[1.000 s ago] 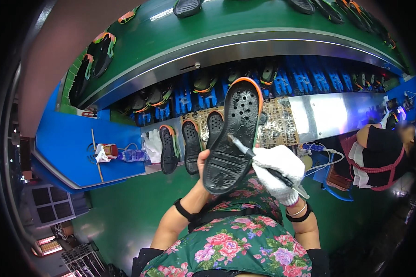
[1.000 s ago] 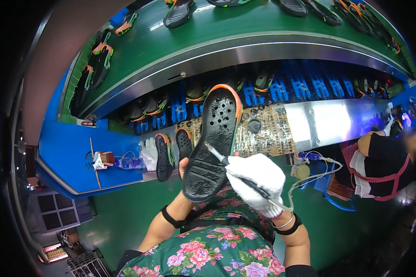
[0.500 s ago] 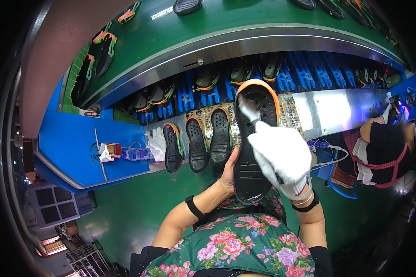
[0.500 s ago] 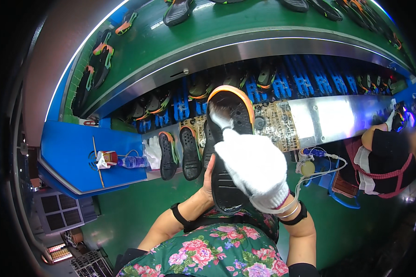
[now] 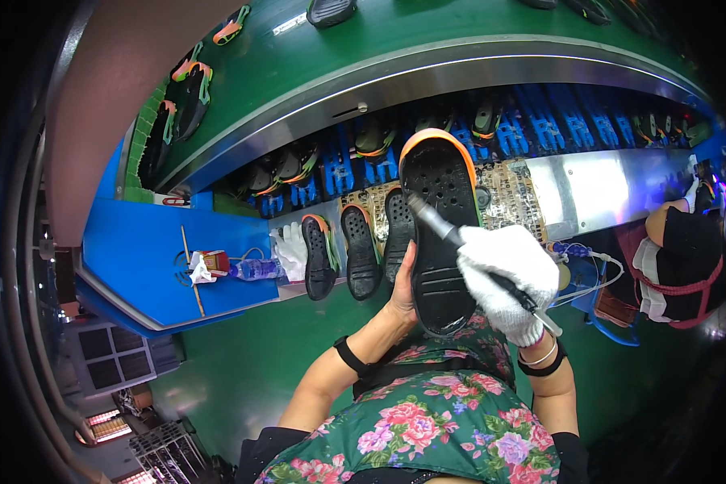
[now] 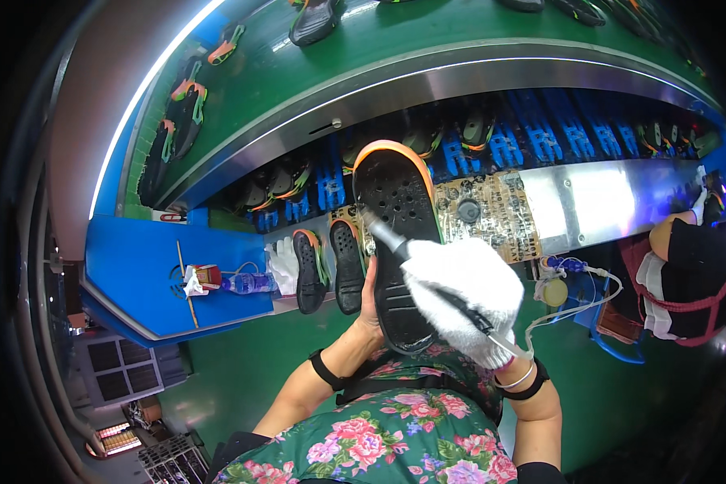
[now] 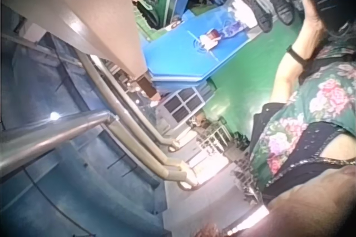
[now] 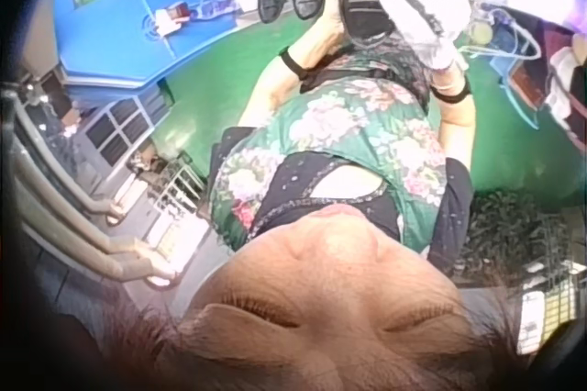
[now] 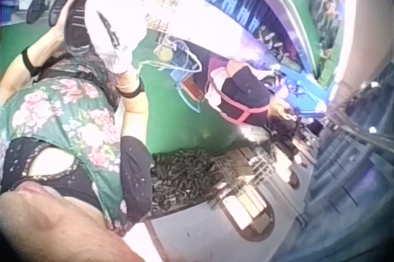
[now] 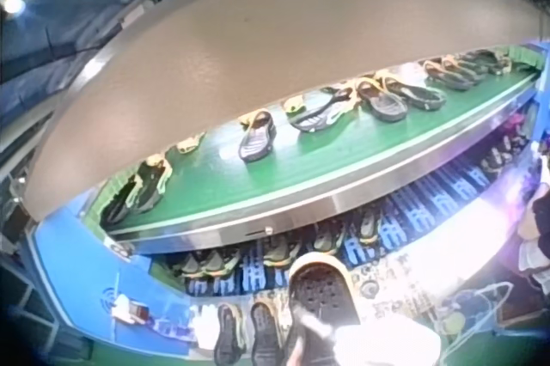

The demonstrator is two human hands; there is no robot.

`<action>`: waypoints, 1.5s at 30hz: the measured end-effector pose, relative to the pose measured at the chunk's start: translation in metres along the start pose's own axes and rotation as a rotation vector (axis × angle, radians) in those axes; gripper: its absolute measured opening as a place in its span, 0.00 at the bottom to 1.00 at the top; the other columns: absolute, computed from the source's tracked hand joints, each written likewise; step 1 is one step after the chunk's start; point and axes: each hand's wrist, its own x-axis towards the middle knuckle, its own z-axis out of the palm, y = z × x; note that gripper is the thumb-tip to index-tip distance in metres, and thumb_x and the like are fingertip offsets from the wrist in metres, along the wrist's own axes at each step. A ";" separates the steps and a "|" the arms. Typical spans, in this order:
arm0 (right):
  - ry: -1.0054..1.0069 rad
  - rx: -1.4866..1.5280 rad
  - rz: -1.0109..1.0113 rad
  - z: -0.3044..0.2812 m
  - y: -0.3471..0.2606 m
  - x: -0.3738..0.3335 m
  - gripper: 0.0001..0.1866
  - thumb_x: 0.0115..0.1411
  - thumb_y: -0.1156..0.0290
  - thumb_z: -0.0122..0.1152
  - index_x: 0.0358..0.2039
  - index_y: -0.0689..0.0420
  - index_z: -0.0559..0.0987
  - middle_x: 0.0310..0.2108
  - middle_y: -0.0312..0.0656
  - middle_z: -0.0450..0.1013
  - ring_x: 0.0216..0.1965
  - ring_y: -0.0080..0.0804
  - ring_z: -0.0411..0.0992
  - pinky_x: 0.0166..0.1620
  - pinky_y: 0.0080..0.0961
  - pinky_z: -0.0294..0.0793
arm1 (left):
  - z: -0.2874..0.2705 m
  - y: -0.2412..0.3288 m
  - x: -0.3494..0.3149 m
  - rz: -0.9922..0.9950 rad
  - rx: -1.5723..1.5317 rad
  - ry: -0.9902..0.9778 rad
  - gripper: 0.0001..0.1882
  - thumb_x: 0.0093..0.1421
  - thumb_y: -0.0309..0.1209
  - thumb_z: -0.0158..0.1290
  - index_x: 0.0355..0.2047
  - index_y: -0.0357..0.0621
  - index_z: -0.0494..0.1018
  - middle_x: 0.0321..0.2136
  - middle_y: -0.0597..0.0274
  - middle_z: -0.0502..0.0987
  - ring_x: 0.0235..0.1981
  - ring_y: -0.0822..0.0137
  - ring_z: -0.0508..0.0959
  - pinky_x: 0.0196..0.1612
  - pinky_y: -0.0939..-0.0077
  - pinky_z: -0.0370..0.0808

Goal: Applying adhesive or glue to the bottom of shoe soles using a brush on a manufacturing line.

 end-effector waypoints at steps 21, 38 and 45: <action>-0.033 0.118 0.070 0.018 0.008 -0.025 0.11 0.51 0.82 0.72 0.36 0.58 0.86 0.41 0.47 0.83 0.38 0.39 0.81 0.43 0.32 0.79 | 0.054 0.017 0.024 0.214 -0.018 -0.025 0.56 0.59 0.78 0.39 0.71 0.45 0.58 0.66 0.50 0.65 0.62 0.37 0.70 0.57 0.30 0.74; -0.221 0.167 -0.053 0.022 0.004 -0.036 0.16 0.49 0.80 0.73 0.41 0.55 0.87 0.42 0.44 0.84 0.38 0.39 0.81 0.42 0.31 0.79 | 0.045 0.038 0.040 0.167 -0.016 -0.253 0.62 0.52 0.83 0.41 0.72 0.47 0.54 0.59 0.32 0.71 0.49 0.36 0.81 0.50 0.43 0.83; -0.144 0.056 -0.097 0.017 0.015 -0.041 0.17 0.50 0.79 0.73 0.42 0.56 0.87 0.42 0.43 0.83 0.37 0.39 0.81 0.41 0.33 0.80 | 0.054 0.037 0.042 0.267 -0.015 -0.212 0.61 0.53 0.80 0.47 0.69 0.40 0.55 0.56 0.33 0.72 0.48 0.35 0.80 0.48 0.39 0.83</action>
